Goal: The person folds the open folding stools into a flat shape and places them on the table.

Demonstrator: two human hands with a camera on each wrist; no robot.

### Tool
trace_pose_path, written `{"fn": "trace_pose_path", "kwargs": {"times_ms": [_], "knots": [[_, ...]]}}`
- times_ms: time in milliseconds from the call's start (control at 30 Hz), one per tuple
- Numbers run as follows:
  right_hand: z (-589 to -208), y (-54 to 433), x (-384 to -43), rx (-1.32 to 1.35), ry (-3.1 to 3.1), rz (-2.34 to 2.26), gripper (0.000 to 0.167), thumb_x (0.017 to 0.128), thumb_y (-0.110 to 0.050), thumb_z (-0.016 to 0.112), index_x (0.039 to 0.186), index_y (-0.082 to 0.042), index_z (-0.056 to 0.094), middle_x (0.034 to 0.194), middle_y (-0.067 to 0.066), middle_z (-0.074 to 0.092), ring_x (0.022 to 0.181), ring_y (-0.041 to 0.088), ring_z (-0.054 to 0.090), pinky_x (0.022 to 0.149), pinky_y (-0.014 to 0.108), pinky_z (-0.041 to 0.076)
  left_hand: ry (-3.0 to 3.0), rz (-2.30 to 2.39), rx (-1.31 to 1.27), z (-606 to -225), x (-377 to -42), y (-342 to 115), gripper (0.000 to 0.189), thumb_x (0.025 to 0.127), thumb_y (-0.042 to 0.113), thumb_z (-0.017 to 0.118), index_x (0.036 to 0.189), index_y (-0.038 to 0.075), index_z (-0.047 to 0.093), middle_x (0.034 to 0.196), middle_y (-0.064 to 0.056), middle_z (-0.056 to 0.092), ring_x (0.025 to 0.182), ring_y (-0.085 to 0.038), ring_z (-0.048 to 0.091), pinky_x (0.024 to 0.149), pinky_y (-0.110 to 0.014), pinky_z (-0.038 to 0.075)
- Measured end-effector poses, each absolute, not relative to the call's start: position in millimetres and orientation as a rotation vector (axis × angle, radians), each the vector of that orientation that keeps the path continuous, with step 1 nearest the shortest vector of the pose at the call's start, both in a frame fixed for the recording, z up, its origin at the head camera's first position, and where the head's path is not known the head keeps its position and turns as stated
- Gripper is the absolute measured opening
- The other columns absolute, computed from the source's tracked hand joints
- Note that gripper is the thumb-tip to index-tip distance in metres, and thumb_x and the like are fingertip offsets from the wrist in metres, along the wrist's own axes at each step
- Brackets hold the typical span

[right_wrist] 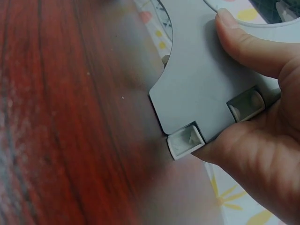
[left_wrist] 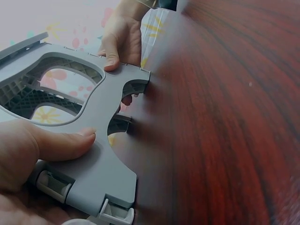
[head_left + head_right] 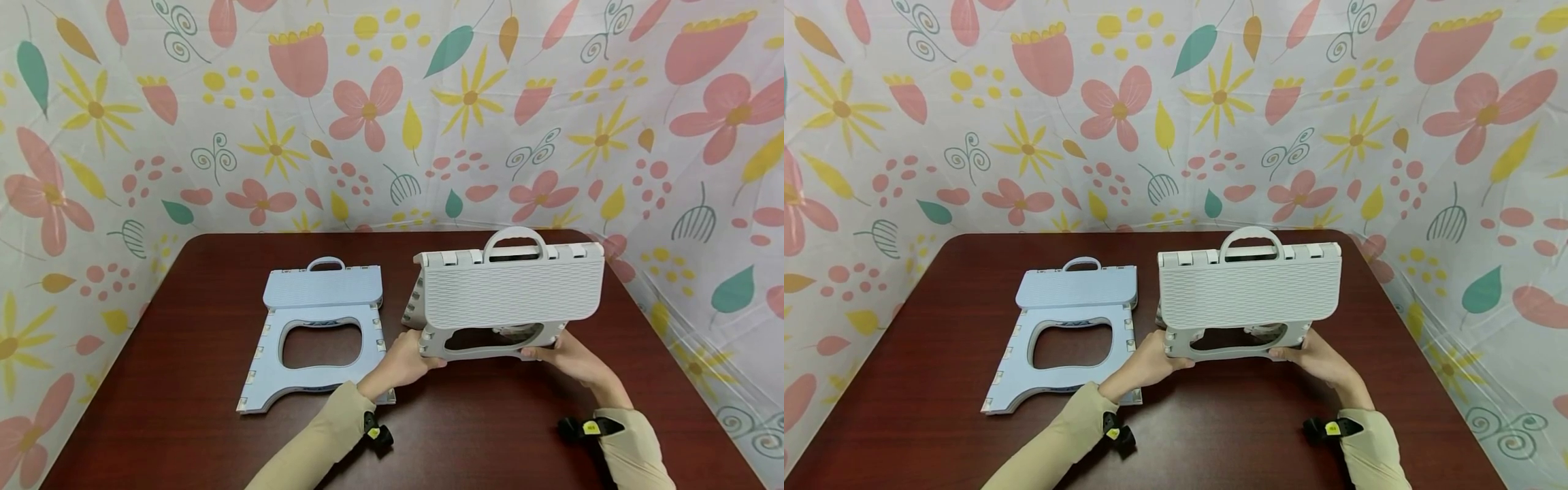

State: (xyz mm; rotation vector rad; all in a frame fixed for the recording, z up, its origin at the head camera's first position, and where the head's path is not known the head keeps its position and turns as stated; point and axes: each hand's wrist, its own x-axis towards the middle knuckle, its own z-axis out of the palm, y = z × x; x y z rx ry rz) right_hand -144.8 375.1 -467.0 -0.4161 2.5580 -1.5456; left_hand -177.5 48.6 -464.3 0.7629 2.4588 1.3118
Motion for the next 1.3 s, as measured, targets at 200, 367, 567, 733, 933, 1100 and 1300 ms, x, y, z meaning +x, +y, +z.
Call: {"fn": "trace_pose_path", "kwargs": {"times_ms": [200, 367, 567, 733, 933, 1100, 1300], "knots": [[-466.5, 374.8, -144.1, -0.407, 2.568, -1.537, 0.054, 0.090, -0.007, 0.066, 0.136, -0.016, 0.039, 0.108, -0.005, 0.055, 0.079, 0.005, 0.055, 0.064, 0.030, 0.046, 2.452, 1.314, 0.771, -464.0, -177.5, 47.8, 0.028, 0.081, 0.016, 0.078, 0.107, 0.007, 0.070, 0.083, -0.002, 0.070, 0.066, -0.004, 0.051, 0.061, -0.022, 0.042], [-466.4, 374.6, -143.8, -0.409, 2.571, -1.531, 0.056, 0.091, -0.007, 0.066, 0.137, -0.017, 0.037, 0.108, -0.004, 0.055, 0.079, 0.005, 0.055, 0.064, 0.030, 0.046, 2.445, 1.321, 0.766, -464.3, -176.8, 47.5, 0.034, 0.081, 0.016, 0.078, 0.112, 0.005, 0.069, 0.090, -0.004, 0.072, 0.070, -0.004, 0.053, 0.063, -0.022, 0.044], [-466.5, 374.8, -144.0, -0.421, 2.563, -1.531, 0.048, 0.091, -0.007, 0.066, 0.132, -0.018, 0.042, 0.102, -0.004, 0.057, 0.076, 0.006, 0.055, 0.062, 0.032, 0.045, 2.436, 1.321, 0.782, -465.8, -176.9, 47.0, 0.033, 0.082, 0.016, 0.077, 0.113, 0.007, 0.069, 0.087, -0.002, 0.071, 0.069, -0.004, 0.051, 0.062, -0.022, 0.043], [-467.3, 375.7, -145.0, -0.433, 2.546, -1.545, 0.046, 0.091, -0.006, 0.065, 0.130, -0.019, 0.044, 0.101, -0.008, 0.058, 0.076, 0.006, 0.056, 0.062, 0.033, 0.045, 2.433, 1.325, 0.794, -465.8, -176.6, 46.3, 0.037, 0.083, 0.017, 0.077, 0.119, 0.009, 0.068, 0.097, -0.003, 0.073, 0.079, -0.005, 0.062, 0.068, -0.021, 0.047], [-467.8, 375.6, -146.2, -0.448, 2.546, -1.541, 0.047, 0.091, -0.005, 0.066, 0.131, -0.015, 0.044, 0.104, -0.004, 0.060, 0.078, 0.006, 0.059, 0.064, 0.031, 0.049, 2.422, 1.331, 0.784, -465.1, -176.9, 45.8, 0.037, 0.083, 0.017, 0.076, 0.118, 0.008, 0.068, 0.096, -0.004, 0.073, 0.077, -0.003, 0.060, 0.068, -0.021, 0.047], [-466.4, 374.3, -146.3, -0.440, 2.547, -1.520, 0.043, 0.091, -0.006, 0.065, 0.128, 0.000, 0.044, 0.097, -0.008, 0.059, 0.073, 0.008, 0.056, 0.061, 0.033, 0.046, 2.418, 1.332, 0.794, -465.8, -177.5, 45.9, 0.034, 0.083, 0.017, 0.076, 0.116, 0.008, 0.068, 0.093, -0.003, 0.073, 0.073, -0.002, 0.058, 0.066, -0.021, 0.046], [-466.2, 374.0, -146.2, -0.443, 2.556, -1.516, 0.042, 0.091, -0.006, 0.065, 0.127, 0.001, 0.044, 0.094, -0.008, 0.056, 0.071, 0.011, 0.053, 0.059, 0.034, 0.043, 2.400, 1.340, 0.811, -466.8, -177.8, 45.1, 0.036, 0.084, 0.016, 0.076, 0.119, 0.009, 0.067, 0.096, -0.003, 0.074, 0.075, -0.003, 0.059, 0.068, -0.021, 0.047]]}}
